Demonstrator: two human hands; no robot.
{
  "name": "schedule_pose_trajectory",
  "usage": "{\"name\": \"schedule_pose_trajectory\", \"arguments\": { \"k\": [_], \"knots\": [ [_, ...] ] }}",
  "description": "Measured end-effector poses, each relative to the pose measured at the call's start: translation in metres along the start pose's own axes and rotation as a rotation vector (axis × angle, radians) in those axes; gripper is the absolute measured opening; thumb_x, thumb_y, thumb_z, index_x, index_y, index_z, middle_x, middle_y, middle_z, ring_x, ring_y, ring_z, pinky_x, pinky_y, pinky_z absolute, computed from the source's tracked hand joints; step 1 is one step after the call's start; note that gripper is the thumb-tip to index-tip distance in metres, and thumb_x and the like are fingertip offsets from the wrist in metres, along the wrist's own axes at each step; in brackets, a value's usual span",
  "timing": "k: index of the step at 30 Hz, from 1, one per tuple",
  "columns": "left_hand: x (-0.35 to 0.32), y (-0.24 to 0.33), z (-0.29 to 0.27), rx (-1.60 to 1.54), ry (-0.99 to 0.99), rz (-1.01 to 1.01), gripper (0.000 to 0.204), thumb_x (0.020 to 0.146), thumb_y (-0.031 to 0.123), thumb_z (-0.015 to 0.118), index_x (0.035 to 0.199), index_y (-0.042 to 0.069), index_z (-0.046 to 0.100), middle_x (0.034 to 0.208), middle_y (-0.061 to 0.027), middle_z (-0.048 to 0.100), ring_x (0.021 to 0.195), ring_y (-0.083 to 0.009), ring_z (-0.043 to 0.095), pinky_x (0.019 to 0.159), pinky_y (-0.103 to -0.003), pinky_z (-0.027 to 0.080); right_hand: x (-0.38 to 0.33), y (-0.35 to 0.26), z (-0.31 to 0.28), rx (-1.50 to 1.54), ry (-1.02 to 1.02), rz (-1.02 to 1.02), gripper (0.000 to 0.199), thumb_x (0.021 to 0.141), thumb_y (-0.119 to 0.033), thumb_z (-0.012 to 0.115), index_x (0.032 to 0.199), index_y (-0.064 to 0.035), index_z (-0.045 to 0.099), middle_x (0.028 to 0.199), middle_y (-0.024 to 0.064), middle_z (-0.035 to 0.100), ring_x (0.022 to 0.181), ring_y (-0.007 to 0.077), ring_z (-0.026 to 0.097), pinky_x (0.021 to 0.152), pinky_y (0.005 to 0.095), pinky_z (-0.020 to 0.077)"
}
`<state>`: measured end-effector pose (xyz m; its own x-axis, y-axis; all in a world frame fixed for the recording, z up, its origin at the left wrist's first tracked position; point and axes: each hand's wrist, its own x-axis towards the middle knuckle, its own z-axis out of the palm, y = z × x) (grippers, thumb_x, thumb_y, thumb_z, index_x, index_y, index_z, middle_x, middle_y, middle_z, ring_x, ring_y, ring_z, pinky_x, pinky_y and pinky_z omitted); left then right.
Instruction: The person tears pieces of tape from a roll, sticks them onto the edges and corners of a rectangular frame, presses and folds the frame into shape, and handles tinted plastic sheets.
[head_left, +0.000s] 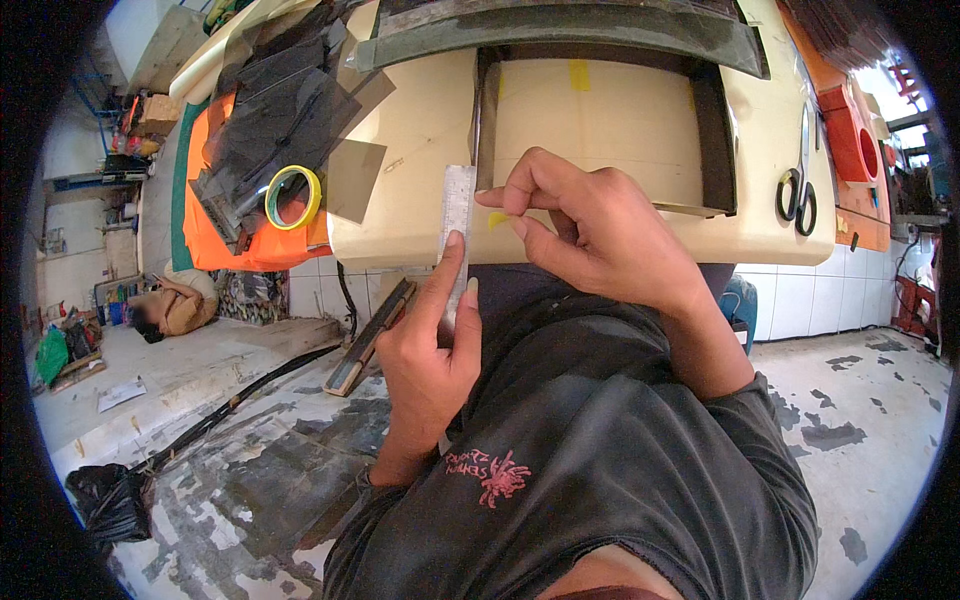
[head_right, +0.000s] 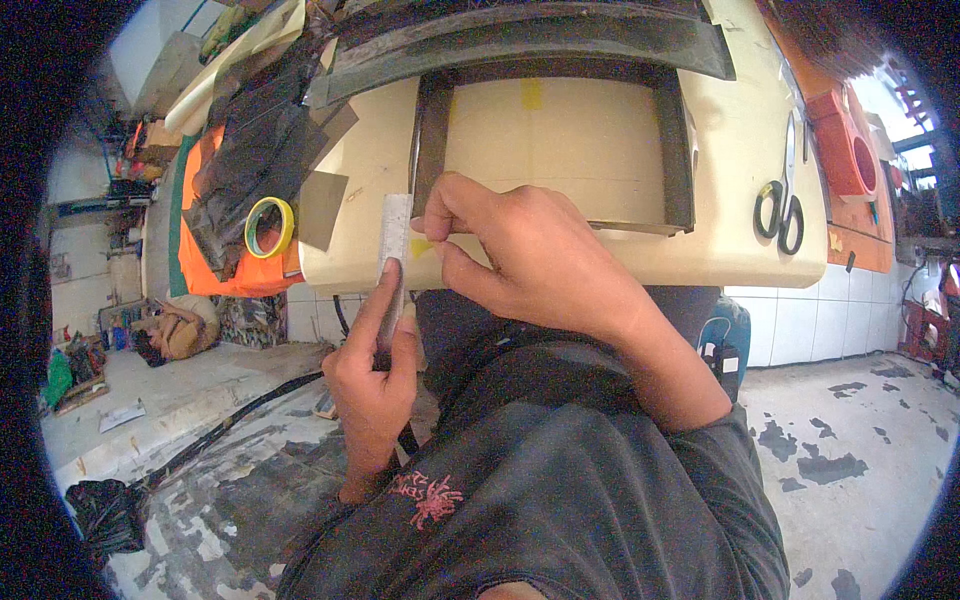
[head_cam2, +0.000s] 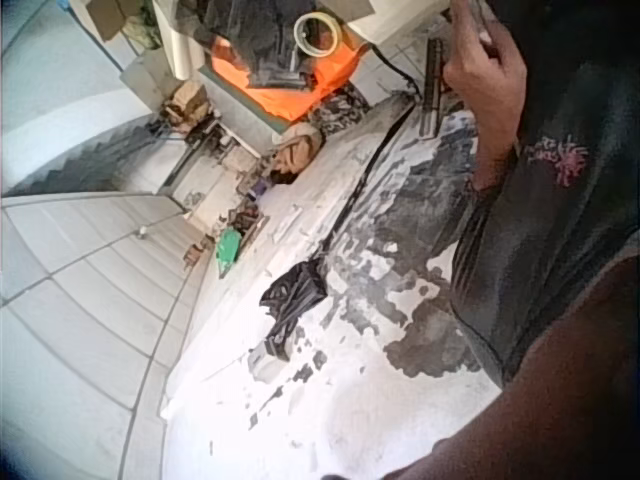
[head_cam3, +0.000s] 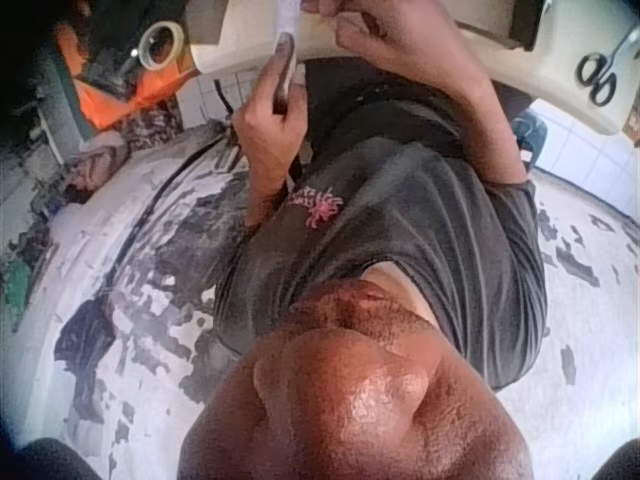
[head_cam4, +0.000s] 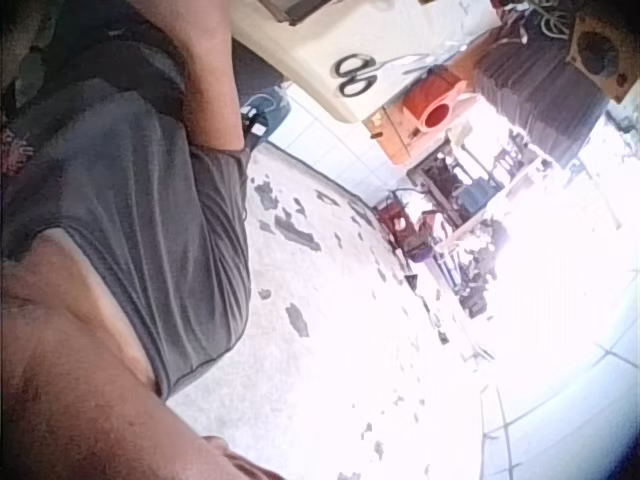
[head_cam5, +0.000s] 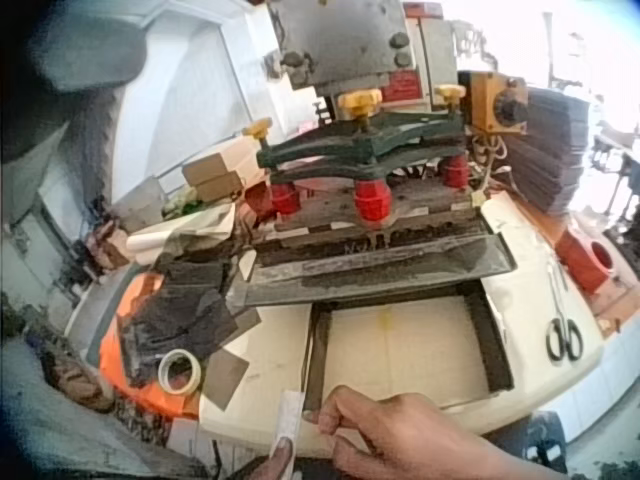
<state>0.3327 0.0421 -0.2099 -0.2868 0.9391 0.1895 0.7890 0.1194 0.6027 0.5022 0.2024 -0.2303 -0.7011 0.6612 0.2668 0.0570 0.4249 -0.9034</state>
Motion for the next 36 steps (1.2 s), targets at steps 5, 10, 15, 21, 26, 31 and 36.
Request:
{"name": "schedule_pose_trajectory", "arguments": {
  "k": [5,10,15,21,26,31,36],
  "knots": [
    [0.000,-0.004,0.003,0.006,-0.007,-0.003,0.054,0.093,-0.001,0.072,0.146,0.007,0.068,0.095,-0.0208,0.078,0.052,-0.0183,0.059,0.054,-0.034,0.051,-0.001,0.008,0.004,0.020,0.017,-0.019,0.016,0.094,-0.004,0.066,0.105,-0.0042,0.055,0.114,0.0194,0.081,0.056,0.0140,0.055,0.053,0.0306,0.0439],
    [0.000,-0.004,0.006,0.004,0.013,0.004,0.054,0.094,0.000,0.072,0.147,0.008,0.068,0.095,-0.0198,0.077,0.052,-0.0183,0.059,0.055,-0.034,0.051,-0.002,0.007,0.002,0.022,0.016,-0.027,0.016,0.093,-0.004,0.066,0.105,-0.0040,0.055,0.113,0.0190,0.081,0.056,0.0138,0.057,0.053,0.0306,0.0443],
    [0.001,-0.005,0.010,0.013,0.004,-0.005,0.054,0.094,0.000,0.072,0.147,0.008,0.068,0.094,-0.0196,0.077,0.051,-0.0184,0.059,0.055,-0.034,0.051,-0.002,0.009,0.001,-0.001,0.005,-0.013,0.017,0.092,-0.004,0.067,0.105,-0.0049,0.056,0.114,0.0189,0.081,0.052,0.0126,0.052,0.051,0.0301,0.0427],
    [0.002,-0.004,0.014,0.005,0.013,-0.006,0.054,0.094,0.001,0.072,0.148,0.009,0.067,0.092,-0.0198,0.077,0.051,-0.0182,0.058,0.054,-0.034,0.051,-0.006,0.012,0.000,-0.073,0.013,-0.034,0.018,0.090,-0.005,0.069,0.105,-0.0066,0.058,0.116,0.0165,0.081,0.048,0.0146,0.053,0.049,0.0313,0.0439],
    [0.003,-0.004,0.016,0.014,0.013,0.000,0.055,0.094,0.000,0.072,0.148,0.009,0.067,0.092,-0.0205,0.077,0.051,-0.0184,0.060,0.054,-0.034,0.051,-0.008,0.013,-0.002,-0.112,0.016,-0.051,0.019,0.090,-0.005,0.069,0.105,-0.0069,0.058,0.116,0.0157,0.081,0.048,0.0186,0.057,0.050,0.0332,0.0470],
    [0.004,-0.003,0.018,0.032,0.026,0.033,0.056,0.093,0.000,0.072,0.148,0.009,0.067,0.094,-0.0206,0.078,0.052,-0.0194,0.062,0.055,-0.035,0.052,-0.008,0.016,-0.002,-0.100,0.036,-0.079,0.020,0.090,-0.006,0.069,0.106,-0.0065,0.058,0.116,0.0164,0.081,0.051,0.0240,0.061,0.053,0.0355,0.0492],
    [0.004,-0.001,0.017,0.032,0.021,0.023,0.056,0.094,0.001,0.072,0.148,0.010,0.067,0.098,-0.0210,0.079,0.052,-0.0198,0.063,0.055,-0.035,0.053,-0.008,0.016,-0.002,-0.100,0.036,-0.083,0.020,0.090,-0.006,0.069,0.107,-0.0065,0.057,0.116,0.0159,0.081,0.051,0.0247,0.061,0.053,0.0358,0.0492]
  ]
}}
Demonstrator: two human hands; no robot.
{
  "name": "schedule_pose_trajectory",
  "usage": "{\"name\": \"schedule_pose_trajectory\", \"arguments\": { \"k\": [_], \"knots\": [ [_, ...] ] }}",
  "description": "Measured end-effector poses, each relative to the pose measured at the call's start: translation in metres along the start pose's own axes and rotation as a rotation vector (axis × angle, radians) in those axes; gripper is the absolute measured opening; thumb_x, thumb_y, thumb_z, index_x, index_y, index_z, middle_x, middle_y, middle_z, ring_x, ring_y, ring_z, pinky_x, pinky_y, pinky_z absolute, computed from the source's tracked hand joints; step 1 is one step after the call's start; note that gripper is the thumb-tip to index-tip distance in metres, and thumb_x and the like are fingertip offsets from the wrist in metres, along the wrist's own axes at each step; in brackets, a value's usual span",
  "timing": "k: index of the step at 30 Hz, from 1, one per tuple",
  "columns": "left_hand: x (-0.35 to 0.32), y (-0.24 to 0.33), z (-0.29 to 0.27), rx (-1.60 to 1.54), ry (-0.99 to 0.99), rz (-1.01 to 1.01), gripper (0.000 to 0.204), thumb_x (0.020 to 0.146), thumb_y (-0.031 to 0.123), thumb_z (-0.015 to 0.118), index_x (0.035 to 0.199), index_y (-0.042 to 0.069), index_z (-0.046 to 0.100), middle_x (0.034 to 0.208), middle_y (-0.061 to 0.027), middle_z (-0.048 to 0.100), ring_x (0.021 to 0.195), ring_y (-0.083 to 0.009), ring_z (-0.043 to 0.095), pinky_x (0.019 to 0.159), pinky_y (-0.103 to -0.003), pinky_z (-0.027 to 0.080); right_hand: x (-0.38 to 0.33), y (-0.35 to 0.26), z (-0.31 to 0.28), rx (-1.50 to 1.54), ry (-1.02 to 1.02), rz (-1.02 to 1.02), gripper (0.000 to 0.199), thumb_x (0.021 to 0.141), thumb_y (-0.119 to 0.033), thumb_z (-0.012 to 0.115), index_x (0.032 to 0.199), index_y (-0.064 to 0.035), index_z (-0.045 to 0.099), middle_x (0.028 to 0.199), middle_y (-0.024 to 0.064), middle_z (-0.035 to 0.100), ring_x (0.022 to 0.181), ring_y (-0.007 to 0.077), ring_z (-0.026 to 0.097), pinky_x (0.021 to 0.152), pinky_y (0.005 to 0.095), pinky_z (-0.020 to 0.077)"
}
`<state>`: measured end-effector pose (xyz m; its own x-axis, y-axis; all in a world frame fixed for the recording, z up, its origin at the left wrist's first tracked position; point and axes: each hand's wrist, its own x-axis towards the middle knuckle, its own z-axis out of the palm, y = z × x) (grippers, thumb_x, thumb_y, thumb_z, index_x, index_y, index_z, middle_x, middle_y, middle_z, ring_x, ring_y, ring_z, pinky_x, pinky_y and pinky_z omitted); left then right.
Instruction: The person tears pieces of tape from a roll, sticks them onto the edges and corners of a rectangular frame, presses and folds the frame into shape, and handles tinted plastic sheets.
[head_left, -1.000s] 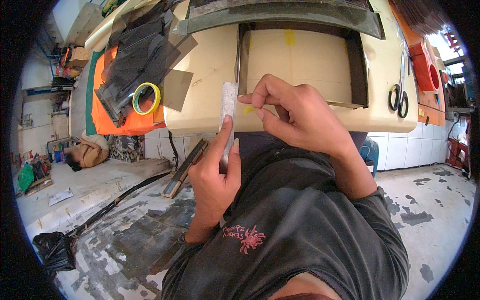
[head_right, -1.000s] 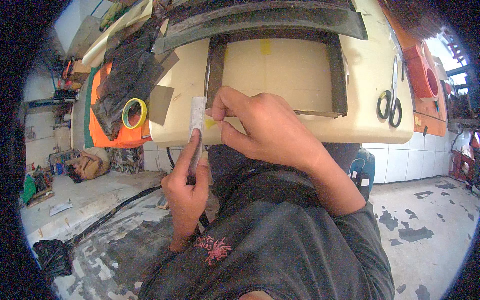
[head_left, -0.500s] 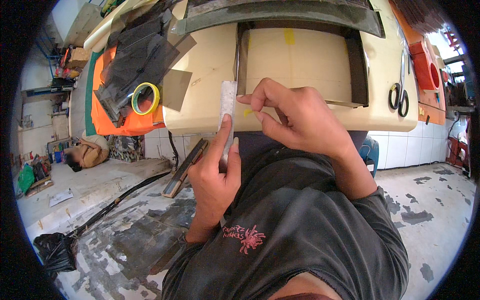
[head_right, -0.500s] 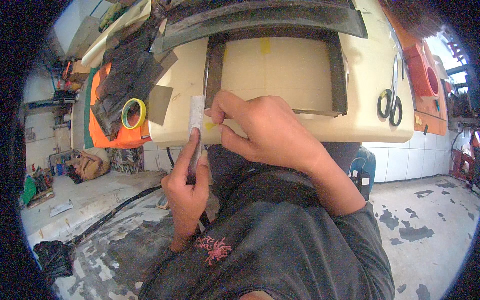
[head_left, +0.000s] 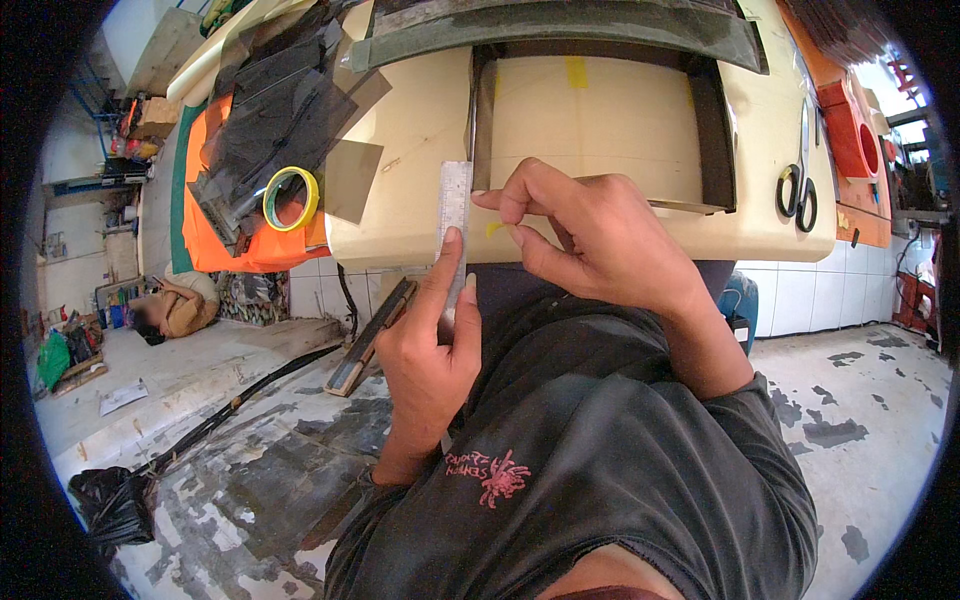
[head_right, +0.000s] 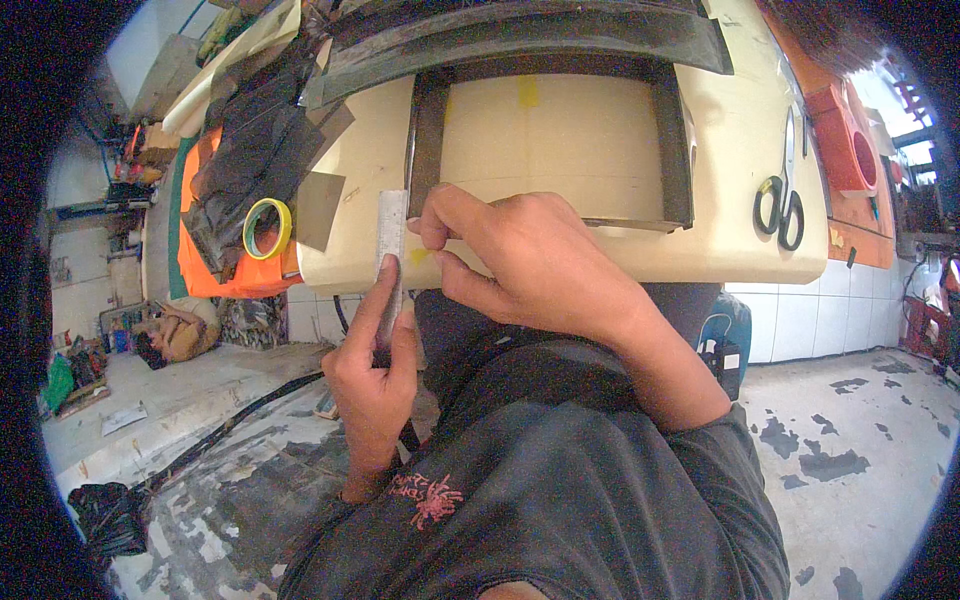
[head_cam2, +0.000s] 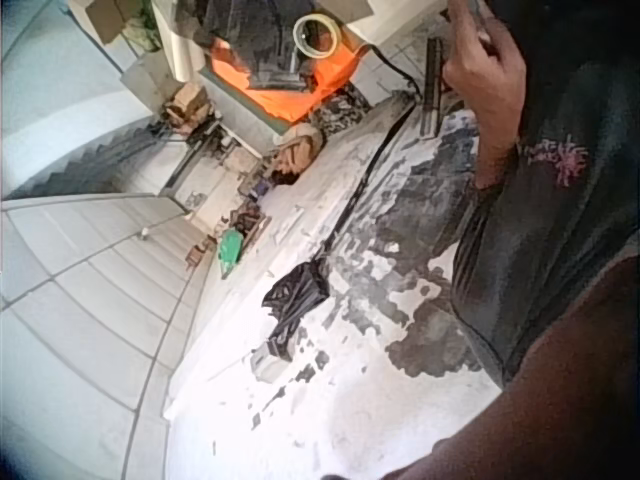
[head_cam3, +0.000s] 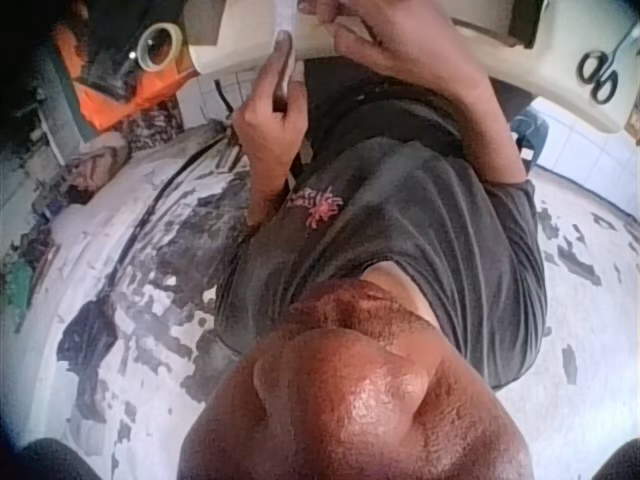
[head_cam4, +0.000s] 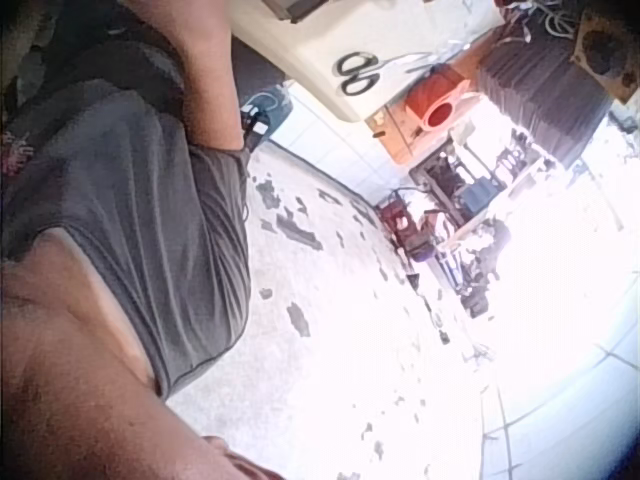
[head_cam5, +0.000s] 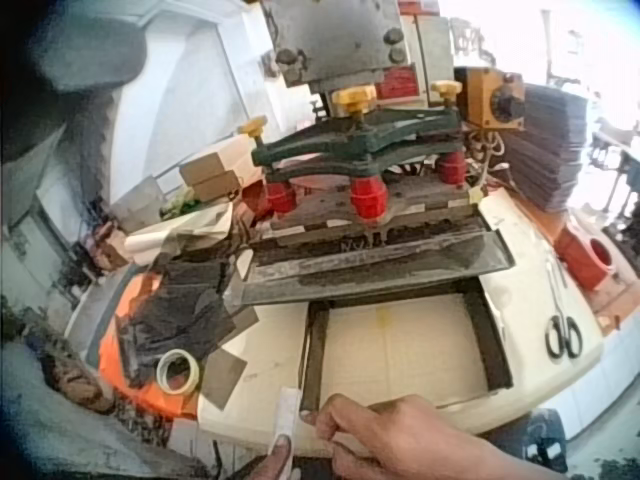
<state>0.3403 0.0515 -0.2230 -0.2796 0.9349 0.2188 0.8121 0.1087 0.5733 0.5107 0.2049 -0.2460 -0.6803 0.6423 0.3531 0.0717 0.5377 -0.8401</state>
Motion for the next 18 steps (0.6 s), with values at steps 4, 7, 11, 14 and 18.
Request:
{"name": "schedule_pose_trajectory", "arguments": {
  "k": [4,7,11,14,18],
  "knots": [
    [-0.0003,-0.0016,-0.0006,-0.001,-0.008,-0.012,0.054,0.094,0.002,0.073,0.148,0.010,0.068,0.099,-0.0204,0.079,0.052,-0.0195,0.063,0.054,-0.035,0.053,0.0007,-0.0027,-0.0011,-0.014,-0.029,0.030,0.020,0.090,-0.006,0.069,0.106,-0.0068,0.058,0.116,0.0147,0.081,0.049,0.0232,0.057,0.052,0.0353,0.0476],
    [0.0003,-0.0013,-0.0016,0.011,-0.007,-0.004,0.053,0.094,0.002,0.073,0.147,0.010,0.068,0.101,-0.0200,0.079,0.051,-0.0191,0.062,0.054,-0.034,0.053,0.0010,-0.0024,-0.0007,-0.025,-0.027,0.027,0.020,0.090,-0.006,0.069,0.106,-0.0072,0.058,0.116,0.0140,0.081,0.048,0.0223,0.055,0.050,0.0349,0.0462],
    [-0.0003,-0.0009,-0.0016,0.005,-0.013,-0.016,0.053,0.095,0.002,0.073,0.147,0.010,0.068,0.103,-0.0203,0.080,0.051,-0.0189,0.063,0.053,-0.034,0.052,0.0003,-0.0023,0.0004,-0.025,-0.013,0.018,0.019,0.090,-0.006,0.070,0.106,-0.0072,0.058,0.116,0.0138,0.082,0.048,0.0222,0.056,0.051,0.0348,0.0465],
    [-0.0003,-0.0007,-0.0013,0.004,-0.006,-0.003,0.053,0.095,0.002,0.073,0.147,0.009,0.068,0.104,-0.0205,0.080,0.052,-0.0190,0.063,0.053,-0.034,0.053,0.0000,-0.0023,0.0000,-0.015,-0.010,0.014,0.019,0.091,-0.006,0.069,0.106,-0.0070,0.057,0.116,0.0138,0.082,0.049,0.0223,0.057,0.051,0.0349,0.0472],
    [-0.0006,0.0002,-0.0011,0.012,-0.007,0.007,0.053,0.094,0.001,0.073,0.147,0.009,0.068,0.105,-0.0208,0.080,0.052,-0.0192,0.063,0.054,-0.035,0.053,-0.0008,-0.0020,-0.0008,-0.010,-0.012,0.010,0.019,0.091,-0.006,0.069,0.106,-0.0070,0.057,0.116,0.0137,0.082,0.050,0.0227,0.059,0.052,0.0349,0.0478]
  ]
}}
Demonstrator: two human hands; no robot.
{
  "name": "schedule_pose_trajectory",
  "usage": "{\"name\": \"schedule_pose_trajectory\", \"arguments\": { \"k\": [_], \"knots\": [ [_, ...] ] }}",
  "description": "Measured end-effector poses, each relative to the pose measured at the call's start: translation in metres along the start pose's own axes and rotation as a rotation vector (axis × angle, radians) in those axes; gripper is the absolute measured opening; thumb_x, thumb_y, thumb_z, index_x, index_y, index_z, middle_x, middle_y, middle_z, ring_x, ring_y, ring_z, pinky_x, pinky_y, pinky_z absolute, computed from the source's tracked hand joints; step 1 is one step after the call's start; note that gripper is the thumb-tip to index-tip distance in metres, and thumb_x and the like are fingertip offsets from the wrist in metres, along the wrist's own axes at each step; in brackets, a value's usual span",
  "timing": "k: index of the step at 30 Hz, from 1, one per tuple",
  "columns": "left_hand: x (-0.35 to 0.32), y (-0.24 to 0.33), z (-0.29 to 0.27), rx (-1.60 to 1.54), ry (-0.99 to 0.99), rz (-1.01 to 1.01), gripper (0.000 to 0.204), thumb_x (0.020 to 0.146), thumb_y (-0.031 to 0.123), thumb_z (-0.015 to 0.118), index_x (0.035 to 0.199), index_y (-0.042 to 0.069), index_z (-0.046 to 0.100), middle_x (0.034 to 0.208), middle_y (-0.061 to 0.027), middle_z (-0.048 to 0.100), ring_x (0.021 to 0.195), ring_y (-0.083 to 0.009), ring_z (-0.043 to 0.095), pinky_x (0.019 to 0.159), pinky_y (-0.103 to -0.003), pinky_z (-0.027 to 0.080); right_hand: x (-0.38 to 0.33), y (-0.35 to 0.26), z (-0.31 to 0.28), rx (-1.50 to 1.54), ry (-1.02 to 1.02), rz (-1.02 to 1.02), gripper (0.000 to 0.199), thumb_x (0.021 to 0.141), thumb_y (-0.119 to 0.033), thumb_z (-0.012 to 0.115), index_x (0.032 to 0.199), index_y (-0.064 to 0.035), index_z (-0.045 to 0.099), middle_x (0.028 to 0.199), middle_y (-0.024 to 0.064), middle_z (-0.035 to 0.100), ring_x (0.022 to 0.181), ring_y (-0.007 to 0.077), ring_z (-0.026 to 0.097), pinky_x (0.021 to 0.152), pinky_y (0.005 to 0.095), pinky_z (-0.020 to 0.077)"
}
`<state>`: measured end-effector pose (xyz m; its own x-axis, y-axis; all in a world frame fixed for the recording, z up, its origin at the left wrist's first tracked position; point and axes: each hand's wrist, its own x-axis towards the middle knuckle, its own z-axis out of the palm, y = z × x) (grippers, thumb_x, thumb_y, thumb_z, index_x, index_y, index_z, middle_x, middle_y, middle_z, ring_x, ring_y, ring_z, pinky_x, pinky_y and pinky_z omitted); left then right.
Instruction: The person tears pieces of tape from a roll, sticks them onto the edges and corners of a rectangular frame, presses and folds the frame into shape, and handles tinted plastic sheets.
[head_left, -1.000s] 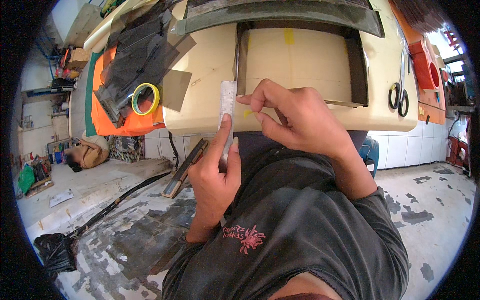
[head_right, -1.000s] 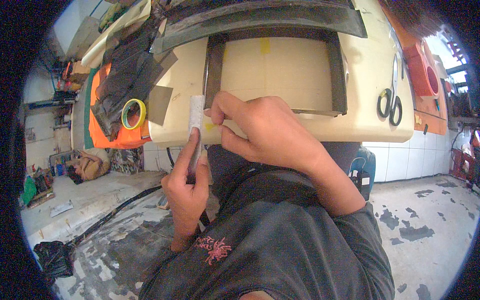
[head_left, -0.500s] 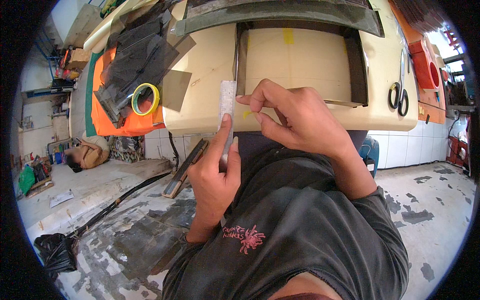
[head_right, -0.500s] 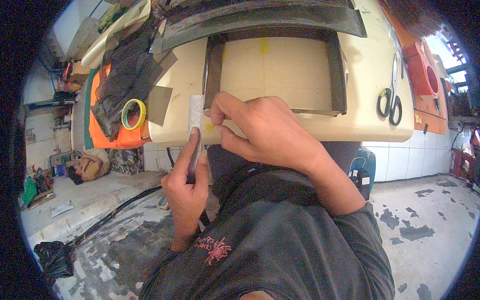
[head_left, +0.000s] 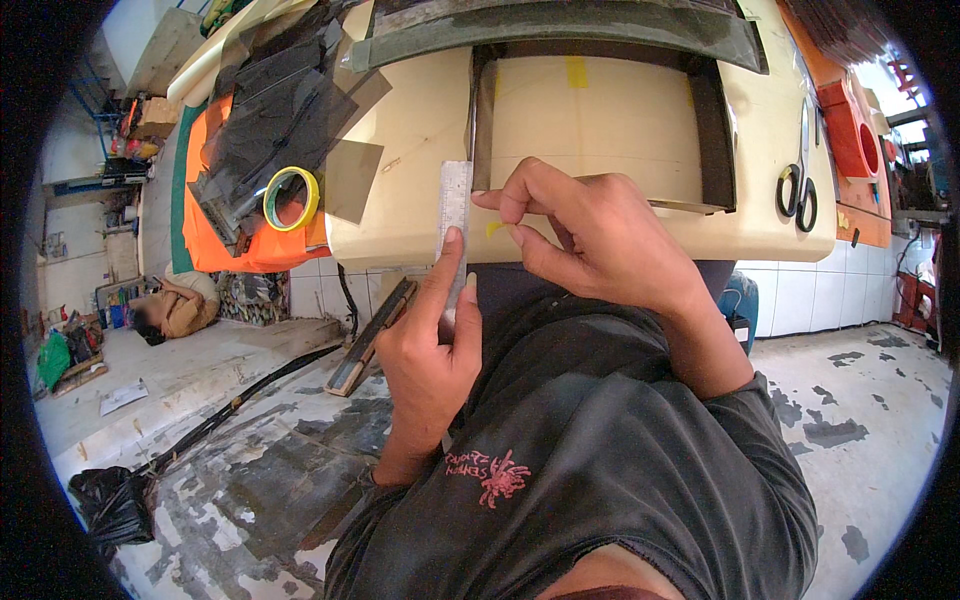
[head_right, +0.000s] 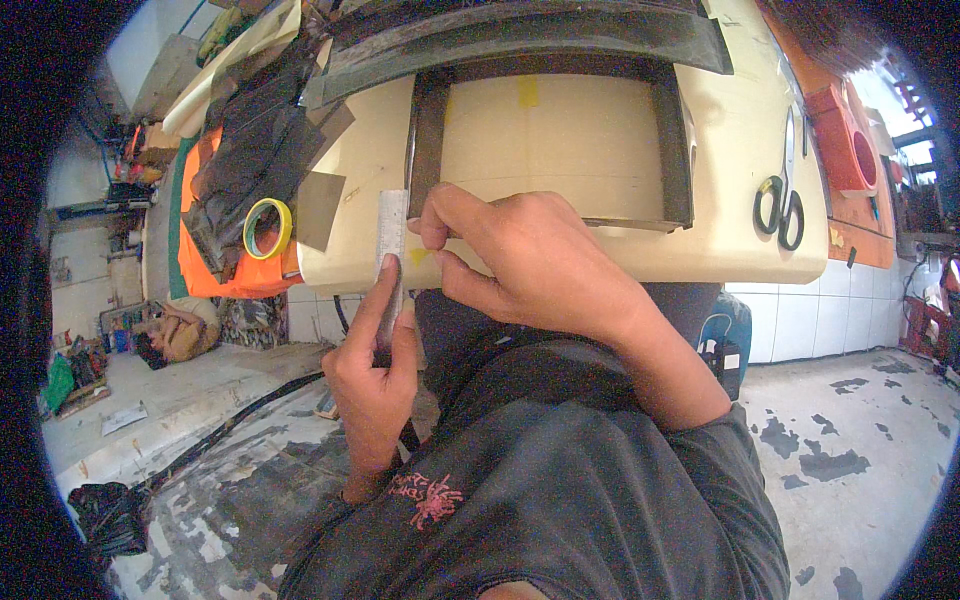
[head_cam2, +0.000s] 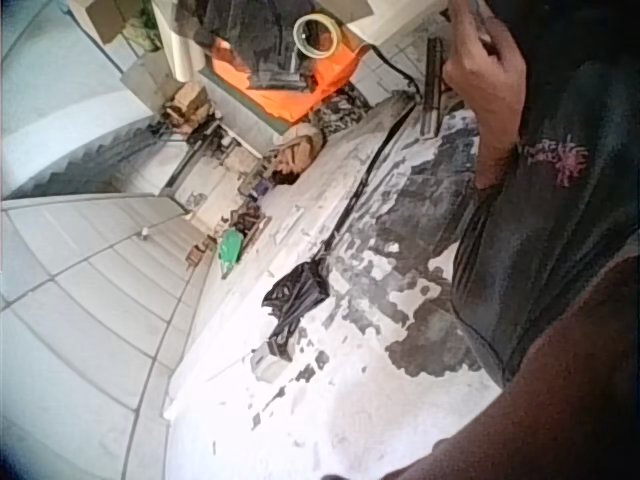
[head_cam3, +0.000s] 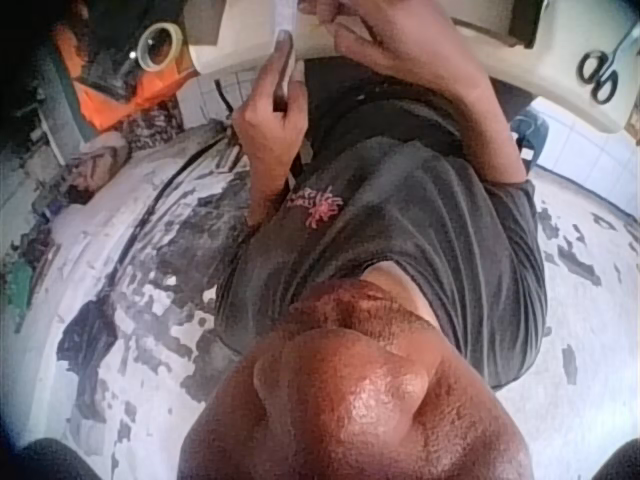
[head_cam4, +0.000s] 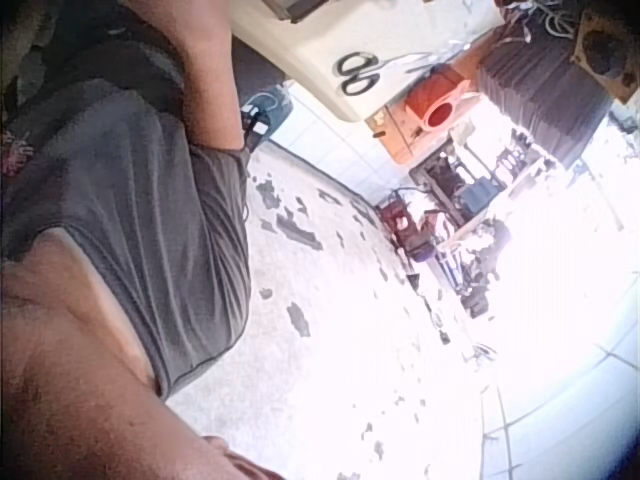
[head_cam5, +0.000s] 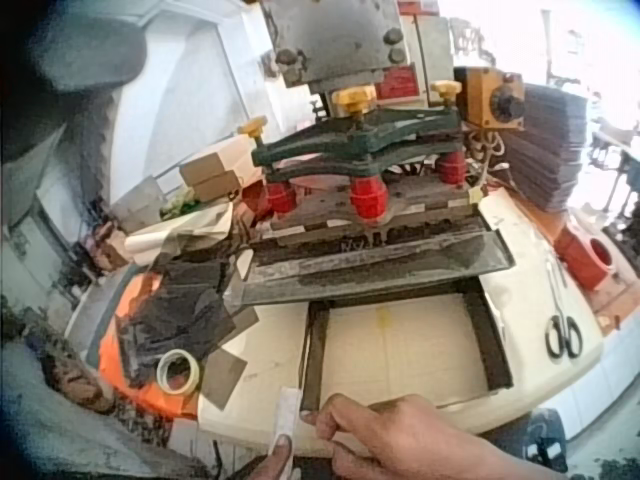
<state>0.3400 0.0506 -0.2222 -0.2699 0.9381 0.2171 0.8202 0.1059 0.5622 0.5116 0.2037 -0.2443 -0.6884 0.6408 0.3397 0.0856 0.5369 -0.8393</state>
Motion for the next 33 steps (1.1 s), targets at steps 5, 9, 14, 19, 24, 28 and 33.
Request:
{"name": "schedule_pose_trajectory", "arguments": {
  "k": [5,9,14,19,24,28,33],
  "knots": [
    [0.000,0.002,0.000,-0.008,0.000,-0.011,0.054,0.094,0.001,0.072,0.147,0.009,0.068,0.104,-0.0226,0.079,0.053,-0.0198,0.065,0.055,-0.035,0.054,-0.001,-0.001,-0.001,0.003,-0.004,0.009,0.019,0.091,-0.006,0.069,0.105,-0.0069,0.057,0.117,0.0132,0.081,0.051,0.0229,0.059,0.052,0.0348,0.0478],
    [0.000,0.005,-0.001,-0.017,-0.001,-0.027,0.054,0.094,0.002,0.072,0.148,0.010,0.068,0.102,-0.0241,0.079,0.055,-0.0205,0.067,0.056,-0.035,0.054,0.000,-0.001,-0.002,0.000,-0.008,0.010,0.019,0.091,-0.006,0.069,0.105,-0.0067,0.057,0.117,0.0125,0.082,0.049,0.0216,0.057,0.052,0.0341,0.0472],
    [0.000,0.010,-0.003,-0.013,-0.012,-0.055,0.054,0.094,0.002,0.072,0.148,0.010,0.067,0.100,-0.0234,0.079,0.054,-0.0210,0.066,0.056,-0.036,0.054,-0.001,-0.003,-0.003,0.013,-0.017,0.021,0.018,0.091,-0.006,0.069,0.105,-0.0068,0.057,0.117,0.0121,0.082,0.046,0.0186,0.054,0.051,0.0333,0.0461],
    [-0.002,0.010,-0.002,-0.014,-0.013,-0.074,0.054,0.094,0.002,0.073,0.148,0.011,0.068,0.096,-0.0213,0.079,0.052,-0.0210,0.064,0.055,-0.036,0.053,-0.003,-0.003,-0.004,0.030,-0.011,0.013,0.018,0.091,-0.006,0.069,0.105,-0.0067,0.057,0.117,0.0117,0.082,0.045,0.0171,0.052,0.050,0.0322,0.0458],
    [-0.004,0.011,-0.003,0.001,-0.004,-0.051,0.054,0.094,0.002,0.073,0.147,0.011,0.068,0.099,-0.0203,0.079,0.054,-0.0205,0.064,0.056,-0.036,0.054,-0.003,-0.004,-0.003,0.038,0.012,0.009,0.017,0.091,-0.006,0.069,0.104,-0.0050,0.058,0.112,0.0113,0.082,0.050,0.0135,0.055,0.051,0.0301,0.0468],
    [-0.004,0.012,-0.006,-0.006,-0.006,-0.042,0.053,0.094,0.002,0.072,0.147,0.010,0.068,0.104,-0.0217,0.079,0.060,-0.0235,0.070,0.059,-0.037,0.056,0.004,-0.012,-0.012,0.118,0.035,0.122,0.016,0.093,-0.004,0.067,0.107,-0.0010,0.059,0.083,0.0056,0.072,0.058,0.0072,0.057,0.054,0.0281,0.0490],
    [-0.003,0.014,-0.010,-0.014,-0.021,-0.051,0.053,0.094,0.002,0.072,0.146,0.009,0.068,0.107,-0.0234,0.078,0.070,-0.0295,0.076,0.064,-0.039,0.058,0.018,-0.005,-0.005,0.270,0.137,0.171,0.013,0.097,-0.005,0.067,0.107,0.0007,0.060,0.075,0.0042,0.062,0.067,0.0065,0.064,0.056,0.0267,0.0475]
  ]
}}
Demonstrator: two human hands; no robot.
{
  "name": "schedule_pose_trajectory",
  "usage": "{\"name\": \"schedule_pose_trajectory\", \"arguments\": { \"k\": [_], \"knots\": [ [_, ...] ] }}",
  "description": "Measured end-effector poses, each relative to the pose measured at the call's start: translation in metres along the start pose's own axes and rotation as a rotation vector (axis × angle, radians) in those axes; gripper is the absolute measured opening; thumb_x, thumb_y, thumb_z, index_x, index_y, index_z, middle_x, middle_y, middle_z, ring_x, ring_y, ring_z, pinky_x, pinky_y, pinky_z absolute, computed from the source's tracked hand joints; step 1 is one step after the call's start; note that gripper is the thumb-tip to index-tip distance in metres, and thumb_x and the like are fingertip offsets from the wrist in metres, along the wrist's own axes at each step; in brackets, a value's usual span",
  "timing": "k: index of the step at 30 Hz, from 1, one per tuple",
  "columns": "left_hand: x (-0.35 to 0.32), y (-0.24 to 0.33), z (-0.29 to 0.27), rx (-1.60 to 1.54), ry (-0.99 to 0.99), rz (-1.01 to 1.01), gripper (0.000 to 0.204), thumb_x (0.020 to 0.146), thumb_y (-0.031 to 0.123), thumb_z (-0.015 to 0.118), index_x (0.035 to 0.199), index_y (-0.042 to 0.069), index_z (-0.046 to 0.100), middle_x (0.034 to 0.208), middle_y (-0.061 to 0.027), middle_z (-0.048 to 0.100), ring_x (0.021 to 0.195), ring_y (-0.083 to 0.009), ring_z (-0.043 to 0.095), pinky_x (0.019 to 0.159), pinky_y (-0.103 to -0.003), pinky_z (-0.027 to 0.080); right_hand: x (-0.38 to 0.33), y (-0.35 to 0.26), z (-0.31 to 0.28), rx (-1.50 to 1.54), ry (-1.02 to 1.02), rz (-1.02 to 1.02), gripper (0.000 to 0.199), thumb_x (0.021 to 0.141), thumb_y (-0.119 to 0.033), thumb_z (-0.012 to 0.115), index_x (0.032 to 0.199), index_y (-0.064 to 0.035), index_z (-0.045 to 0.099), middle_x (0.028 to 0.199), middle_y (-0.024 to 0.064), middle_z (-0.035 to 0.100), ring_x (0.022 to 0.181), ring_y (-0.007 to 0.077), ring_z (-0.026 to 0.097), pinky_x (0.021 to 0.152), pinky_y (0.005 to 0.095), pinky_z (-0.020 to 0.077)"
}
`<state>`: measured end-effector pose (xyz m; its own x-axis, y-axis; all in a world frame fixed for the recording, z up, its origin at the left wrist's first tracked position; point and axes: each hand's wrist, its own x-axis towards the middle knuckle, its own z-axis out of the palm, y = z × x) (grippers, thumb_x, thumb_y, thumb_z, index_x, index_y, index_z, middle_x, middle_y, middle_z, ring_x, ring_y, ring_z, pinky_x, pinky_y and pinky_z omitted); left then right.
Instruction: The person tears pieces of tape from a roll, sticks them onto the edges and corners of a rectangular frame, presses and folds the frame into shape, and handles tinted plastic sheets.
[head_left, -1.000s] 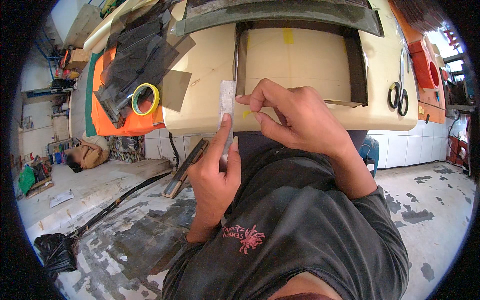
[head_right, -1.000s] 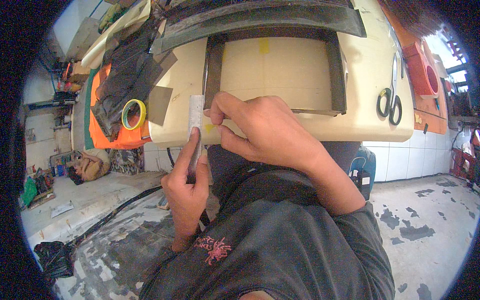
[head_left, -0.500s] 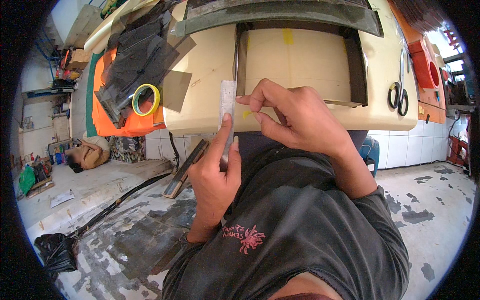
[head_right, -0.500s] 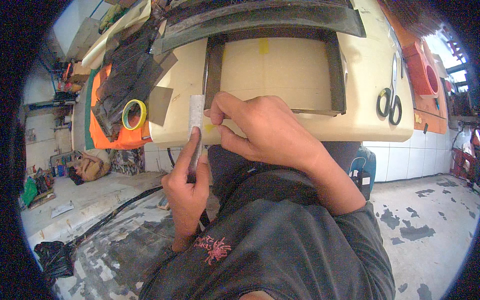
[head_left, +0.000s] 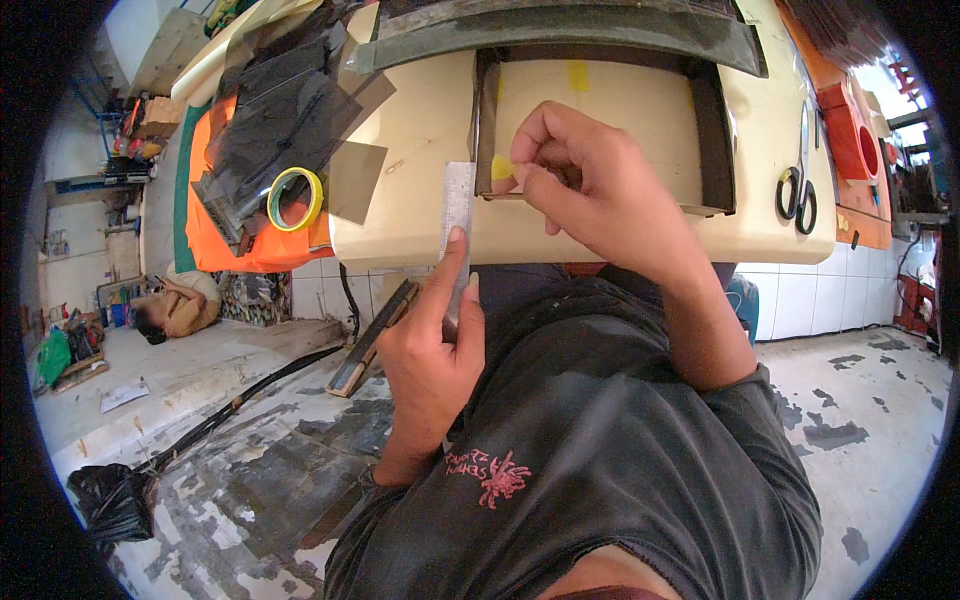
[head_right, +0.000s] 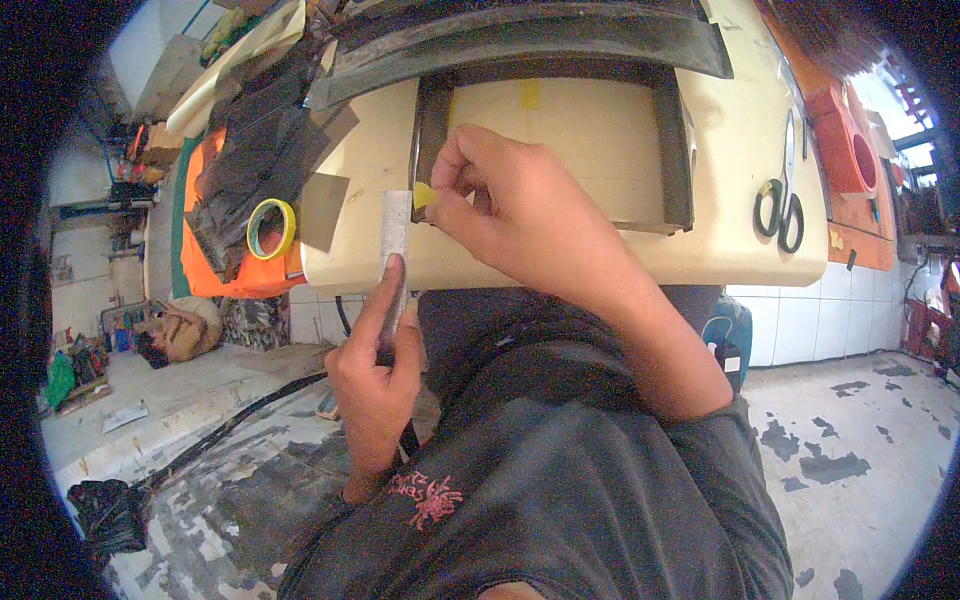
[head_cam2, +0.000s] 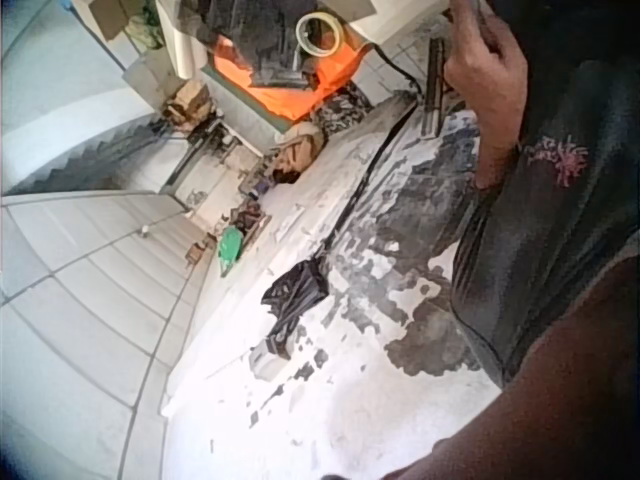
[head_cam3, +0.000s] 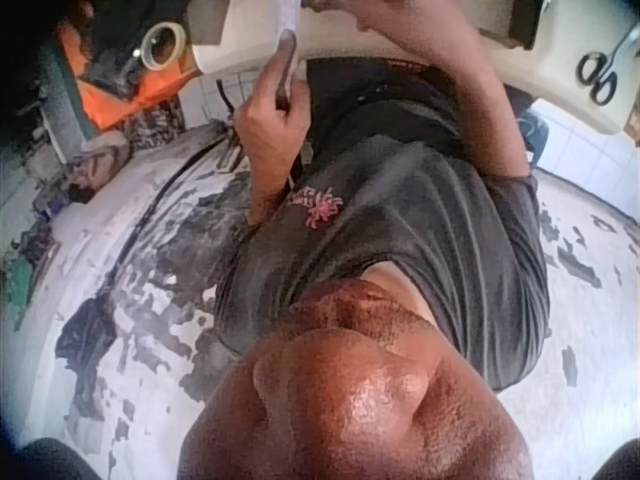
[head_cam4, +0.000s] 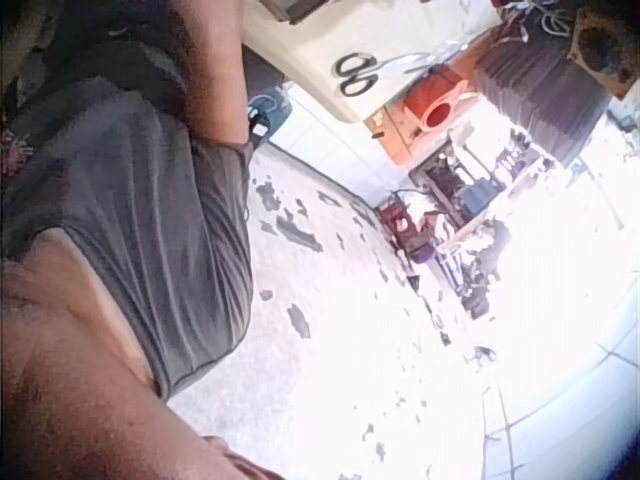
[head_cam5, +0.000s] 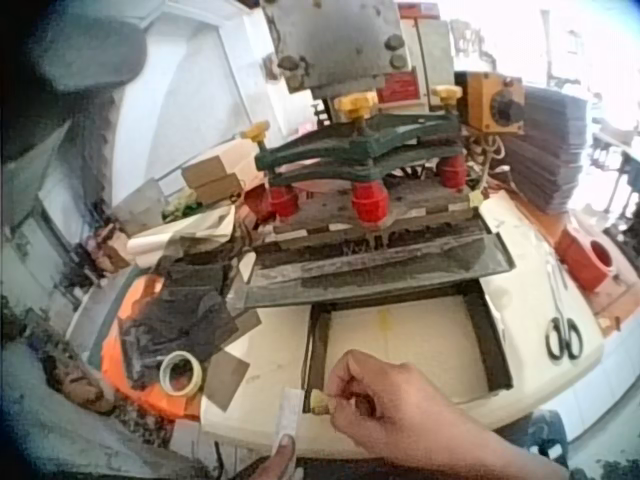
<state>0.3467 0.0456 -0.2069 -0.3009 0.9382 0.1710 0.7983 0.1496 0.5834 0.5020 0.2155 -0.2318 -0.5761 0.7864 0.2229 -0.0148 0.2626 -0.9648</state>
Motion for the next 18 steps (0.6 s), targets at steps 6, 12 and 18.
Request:
{"name": "schedule_pose_trajectory", "arguments": {
  "k": [6,12,18],
  "knots": [
    [0.000,0.000,-0.005,0.037,-0.015,-0.001,0.053,0.094,0.002,0.072,0.146,0.008,0.068,0.105,-0.0242,0.078,0.072,-0.0305,0.076,0.065,-0.039,0.059,0.021,0.004,-0.002,-0.197,-0.022,-0.031,0.013,0.099,-0.008,0.068,0.104,0.0024,0.061,0.083,0.0094,0.073,0.080,0.0128,0.073,0.064,0.0286,0.0512],
    [0.001,-0.002,-0.005,0.044,-0.007,0.018,0.053,0.094,0.002,0.072,0.146,0.009,0.068,0.107,-0.0239,0.078,0.070,-0.0306,0.076,0.065,-0.039,0.060,0.031,0.016,0.002,-0.183,-0.060,0.023,0.015,0.099,-0.010,0.067,0.104,0.0040,0.064,0.088,0.0130,0.076,0.083,0.0152,0.074,0.069,0.0305,0.0532],
    [0.002,0.003,-0.006,0.032,-0.042,-0.058,0.053,0.094,0.003,0.072,0.146,0.009,0.068,0.110,-0.0244,0.078,0.072,-0.0308,0.077,0.065,-0.039,0.060,0.033,0.028,-0.002,-0.044,-0.134,0.102,0.015,0.100,-0.010,0.065,0.106,0.0030,0.065,0.093,0.0099,0.075,0.087,0.0133,0.072,0.073,0.0282,0.0537]
  ]
}}
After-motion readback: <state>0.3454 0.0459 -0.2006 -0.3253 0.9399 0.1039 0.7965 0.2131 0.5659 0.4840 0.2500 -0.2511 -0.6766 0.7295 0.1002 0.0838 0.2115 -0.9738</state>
